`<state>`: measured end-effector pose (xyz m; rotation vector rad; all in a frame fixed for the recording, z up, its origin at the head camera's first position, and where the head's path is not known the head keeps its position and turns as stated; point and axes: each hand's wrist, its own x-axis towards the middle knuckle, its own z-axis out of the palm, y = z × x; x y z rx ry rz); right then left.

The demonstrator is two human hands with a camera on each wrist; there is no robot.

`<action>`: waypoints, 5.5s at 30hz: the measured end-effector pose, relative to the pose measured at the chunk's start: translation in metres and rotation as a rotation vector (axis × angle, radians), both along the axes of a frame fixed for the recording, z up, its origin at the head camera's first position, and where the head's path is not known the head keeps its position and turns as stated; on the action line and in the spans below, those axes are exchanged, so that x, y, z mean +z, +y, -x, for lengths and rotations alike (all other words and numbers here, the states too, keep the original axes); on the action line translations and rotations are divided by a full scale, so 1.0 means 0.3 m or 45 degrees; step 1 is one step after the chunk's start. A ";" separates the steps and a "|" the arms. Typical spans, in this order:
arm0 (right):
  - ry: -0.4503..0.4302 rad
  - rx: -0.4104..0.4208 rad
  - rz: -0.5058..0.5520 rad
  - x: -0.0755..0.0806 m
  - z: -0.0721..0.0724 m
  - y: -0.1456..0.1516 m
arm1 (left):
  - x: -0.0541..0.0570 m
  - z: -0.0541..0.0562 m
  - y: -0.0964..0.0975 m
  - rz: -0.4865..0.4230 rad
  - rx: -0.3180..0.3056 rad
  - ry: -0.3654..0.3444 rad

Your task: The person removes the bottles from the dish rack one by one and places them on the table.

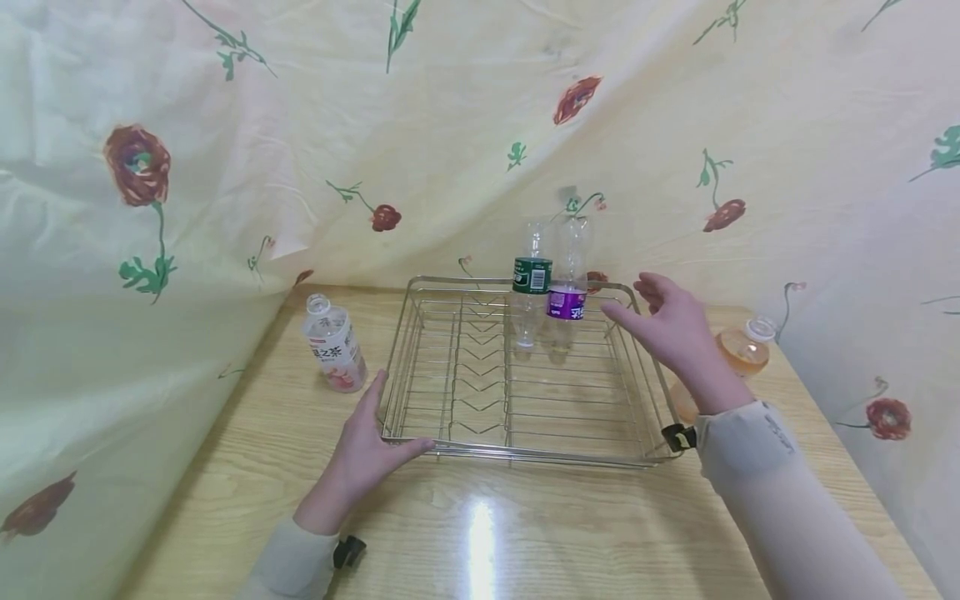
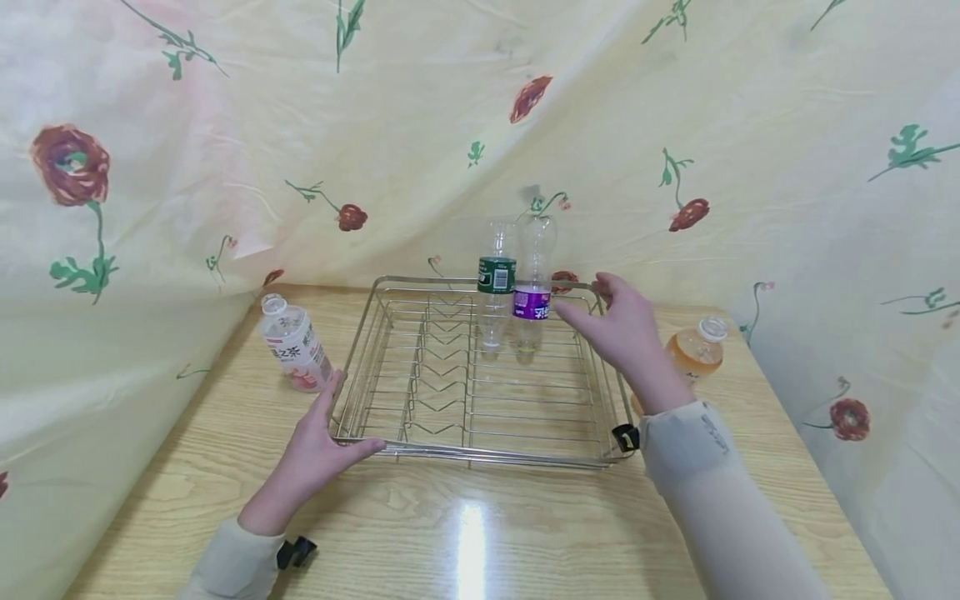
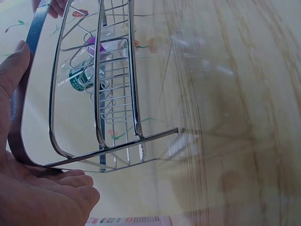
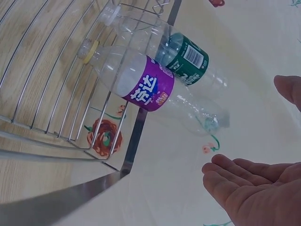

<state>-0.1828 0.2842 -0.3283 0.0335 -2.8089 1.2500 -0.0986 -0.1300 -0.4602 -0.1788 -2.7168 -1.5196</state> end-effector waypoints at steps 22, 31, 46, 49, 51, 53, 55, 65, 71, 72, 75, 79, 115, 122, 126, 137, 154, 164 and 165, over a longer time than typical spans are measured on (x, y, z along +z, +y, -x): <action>-0.053 -0.022 -0.011 -0.033 0.069 -0.044 | -0.002 -0.003 -0.001 0.025 0.006 0.004; -0.075 -0.030 -0.046 -0.036 0.099 -0.056 | -0.004 -0.002 -0.003 0.021 0.009 -0.003; -0.130 -0.044 -0.034 -0.054 0.158 -0.072 | -0.008 -0.001 -0.004 0.024 0.007 -0.001; -0.132 -0.036 -0.030 -0.061 0.173 -0.074 | -0.008 -0.001 -0.004 0.022 0.012 0.001; -0.142 -0.035 -0.026 -0.066 0.182 -0.075 | -0.008 -0.001 -0.004 0.019 0.014 0.003; -0.154 -0.039 -0.017 -0.071 0.189 -0.076 | -0.009 0.000 -0.004 0.017 0.015 0.006; -0.162 -0.044 -0.013 -0.075 0.196 -0.077 | -0.009 0.000 -0.004 0.016 0.014 0.011; -0.196 -0.041 0.034 -0.090 0.223 -0.077 | -0.011 0.003 -0.003 0.020 0.013 0.017; -0.227 -0.057 0.034 -0.098 0.238 -0.084 | -0.012 0.001 -0.002 0.018 0.014 0.018; -0.230 -0.057 0.029 -0.100 0.241 -0.085 | -0.012 0.001 -0.002 0.018 0.014 0.021; -0.237 -0.050 0.022 -0.106 0.247 -0.084 | -0.013 0.000 -0.001 0.019 0.018 0.026; -0.250 -0.031 0.026 -0.108 0.249 -0.086 | -0.012 0.001 -0.001 0.021 0.017 0.038; -0.212 -0.022 0.051 -0.182 0.319 -0.111 | -0.011 -0.006 -0.001 0.006 0.021 0.021; -0.237 -0.015 0.042 -0.189 0.326 -0.105 | -0.011 -0.006 0.002 0.009 0.022 0.019; -0.218 -0.003 0.014 -0.193 0.332 -0.109 | -0.010 -0.006 0.004 0.006 0.024 0.025; -0.209 0.037 0.004 -0.209 0.348 -0.118 | -0.015 -0.006 0.001 0.001 0.024 0.036; -0.265 0.066 0.039 -0.223 0.370 -0.106 | -0.019 -0.002 -0.006 -0.003 0.012 0.064; -0.271 0.043 0.028 -0.221 0.361 -0.086 | -0.023 -0.003 -0.005 -0.022 0.009 0.056; -0.270 0.037 0.031 -0.218 0.358 -0.085 | -0.023 -0.004 -0.004 -0.023 0.009 0.052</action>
